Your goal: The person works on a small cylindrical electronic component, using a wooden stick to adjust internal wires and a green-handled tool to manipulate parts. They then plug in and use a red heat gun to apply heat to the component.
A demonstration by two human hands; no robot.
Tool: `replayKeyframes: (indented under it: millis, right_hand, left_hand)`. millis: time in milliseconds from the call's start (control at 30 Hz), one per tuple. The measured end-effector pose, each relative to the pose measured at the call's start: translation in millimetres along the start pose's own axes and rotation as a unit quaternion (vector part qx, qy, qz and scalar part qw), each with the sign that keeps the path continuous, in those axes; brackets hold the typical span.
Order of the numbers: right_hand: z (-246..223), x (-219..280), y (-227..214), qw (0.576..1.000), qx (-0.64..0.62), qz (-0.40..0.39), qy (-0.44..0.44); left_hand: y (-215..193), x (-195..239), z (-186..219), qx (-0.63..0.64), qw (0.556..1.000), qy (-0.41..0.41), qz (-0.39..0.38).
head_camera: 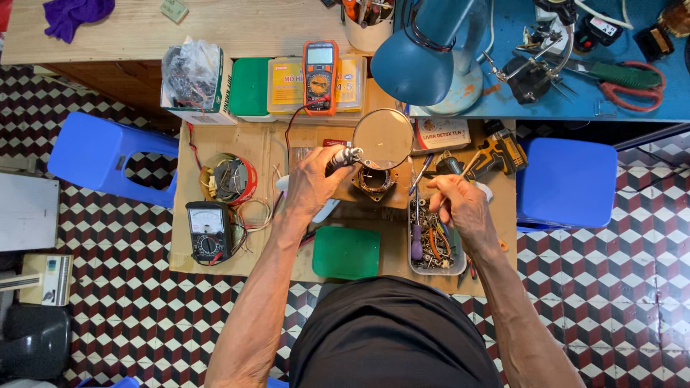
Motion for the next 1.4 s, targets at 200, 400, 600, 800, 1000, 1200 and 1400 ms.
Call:
replayKeyframes:
  millis: [200, 400, 600, 800, 1000, 1200, 1400]
  right_hand:
    - [21.7, 9.6, 5.8, 1.0, -0.013, 0.006, 0.02]
    - [23.0, 13.5, 12.4, 0.998, -0.01, 0.032, 0.05]
    - [14.7, 9.2, 29.1, 0.998, 0.033, 0.029, 0.036]
    - [12.8, 2.5, 45.3, 0.998, 0.035, 0.038, 0.043]
    - [12.6, -5.7, 59.9, 0.995, 0.024, 0.085, 0.055]
    - [9.5, -16.4, 73.7, 0.994, -0.005, 0.106, 0.026]
    - [7.5, -33.9, 74.4, 0.992, 0.061, 0.074, 0.087]
  left_hand:
    - [0.6, 5.9, -30.5, 0.056, 0.998, -0.002, 0.022]
    - [-6.6, -3.8, -60.6, 0.03, 0.997, -0.013, 0.066]
    - [-17.9, -8.2, -75.0, 0.092, 0.99, -0.036, 0.103]
    - [-9.6, -7.7, -68.7, 0.093, 0.987, -0.022, 0.127]
    - [-11.9, -7.3, -60.9, 0.132, 0.98, -0.023, 0.144]
    - [-32.4, 4.9, -39.4, 0.099, 0.978, 0.006, 0.184]
    - [-28.3, 52.7, -6.2, 0.122, 0.98, -0.013, 0.157]
Point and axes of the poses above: each hand's wrist, its own x-axis away from the middle knuckle, its own y-axis out of the palm, z = x × y, the point moved 4 cm from there along -x, towards the middle knuckle, and after that the axes turned 11 degrees about x, right-handed, at the moved point
